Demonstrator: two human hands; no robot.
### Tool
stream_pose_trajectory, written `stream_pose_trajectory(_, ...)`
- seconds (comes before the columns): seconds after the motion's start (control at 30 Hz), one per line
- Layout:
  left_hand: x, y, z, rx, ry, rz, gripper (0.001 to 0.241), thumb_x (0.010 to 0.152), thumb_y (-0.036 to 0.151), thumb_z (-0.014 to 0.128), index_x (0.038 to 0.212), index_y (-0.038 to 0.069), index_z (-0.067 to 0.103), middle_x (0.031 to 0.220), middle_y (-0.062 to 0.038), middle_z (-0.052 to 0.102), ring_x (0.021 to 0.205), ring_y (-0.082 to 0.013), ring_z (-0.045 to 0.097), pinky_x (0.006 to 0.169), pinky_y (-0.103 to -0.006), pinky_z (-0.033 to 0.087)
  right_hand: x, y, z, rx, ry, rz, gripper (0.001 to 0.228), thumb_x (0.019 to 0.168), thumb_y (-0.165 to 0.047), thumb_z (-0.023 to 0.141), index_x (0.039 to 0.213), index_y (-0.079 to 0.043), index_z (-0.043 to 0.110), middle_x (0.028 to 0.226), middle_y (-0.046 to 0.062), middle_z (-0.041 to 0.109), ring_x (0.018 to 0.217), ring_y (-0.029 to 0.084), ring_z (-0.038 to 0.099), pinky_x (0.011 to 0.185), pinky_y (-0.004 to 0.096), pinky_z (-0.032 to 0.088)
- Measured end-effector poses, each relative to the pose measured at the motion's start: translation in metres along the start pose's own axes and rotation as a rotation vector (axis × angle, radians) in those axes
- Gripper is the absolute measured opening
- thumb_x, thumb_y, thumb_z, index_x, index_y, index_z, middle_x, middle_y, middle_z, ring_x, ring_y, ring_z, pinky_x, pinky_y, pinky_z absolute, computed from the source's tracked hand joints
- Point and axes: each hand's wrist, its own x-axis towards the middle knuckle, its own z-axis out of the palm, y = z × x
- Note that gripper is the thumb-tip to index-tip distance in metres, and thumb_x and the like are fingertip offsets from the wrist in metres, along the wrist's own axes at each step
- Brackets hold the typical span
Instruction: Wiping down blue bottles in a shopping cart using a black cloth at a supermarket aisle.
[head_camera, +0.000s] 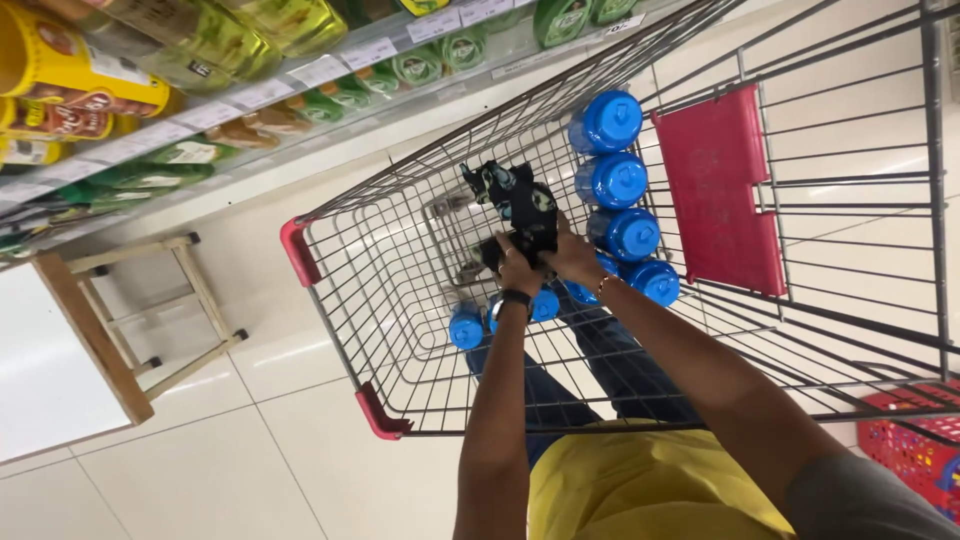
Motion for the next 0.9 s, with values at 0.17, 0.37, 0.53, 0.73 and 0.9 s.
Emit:
stream_pose_trajectory(0.17,0.012,-0.048,0.023,0.059,-0.195,-0.097,0.076,0.079,0.024,0.084,0.142,0.004,0.046,0.125,-0.016,0.068,0.119,-0.0345,0.064,0.104,-0.0483,0.044,0.014,0.028,0.004,0.203,-0.087,0.04,0.065,0.078,-0.028,0.085,0.129,0.003,0.06,0.105,0.02,0.073,0.099,0.03,0.069,0.087,0.039,0.053)
stream_pose_trajectory(0.37,-0.003,-0.006,-0.013,-0.472,-0.101,0.141,0.029,0.087,0.02,0.074,0.11,0.003,0.073,0.097,-0.013,0.078,0.089,-0.0214,0.074,0.082,-0.0333,0.056,-0.02,-0.022,-0.072,0.745,-0.124,0.109,0.055,0.088,-0.037,0.081,0.118,0.006,0.068,0.1,0.01,0.069,0.088,0.015,0.064,0.075,0.032,0.052)
stream_pose_trajectory(0.53,-0.003,0.032,0.013,-0.668,-0.232,0.348,0.023,0.101,0.023,0.065,0.109,0.003,0.073,0.098,-0.009,0.076,0.089,-0.0158,0.069,0.083,-0.0299,0.053,-0.047,-0.048,-0.128,0.836,-0.107,-0.144,0.058,0.088,-0.037,0.078,0.127,0.001,0.058,0.108,0.007,0.07,0.097,0.012,0.066,0.081,0.029,0.054)
stream_pose_trajectory(0.73,-0.017,0.08,0.008,-0.76,-0.477,0.392,0.027,0.102,0.025,0.067,0.118,0.003,0.07,0.102,-0.004,0.073,0.096,-0.0107,0.066,0.087,-0.0285,0.053,-0.067,-0.049,-0.194,0.118,0.41,-0.071,0.042,0.087,-0.021,0.074,0.12,0.004,0.068,0.093,0.024,0.071,0.083,0.03,0.075,0.075,0.042,0.057)
stream_pose_trajectory(0.9,-0.016,0.08,0.012,-0.67,-0.159,0.23,0.033,0.098,0.029,0.067,0.121,0.006,0.069,0.103,-0.006,0.075,0.092,-0.0148,0.07,0.075,-0.0324,0.057,-0.055,-0.042,-0.201,-0.417,0.542,-0.078,0.031,0.091,-0.022,0.074,0.116,-0.004,0.067,0.115,0.018,0.071,0.115,0.036,0.065,0.098,0.051,0.05)
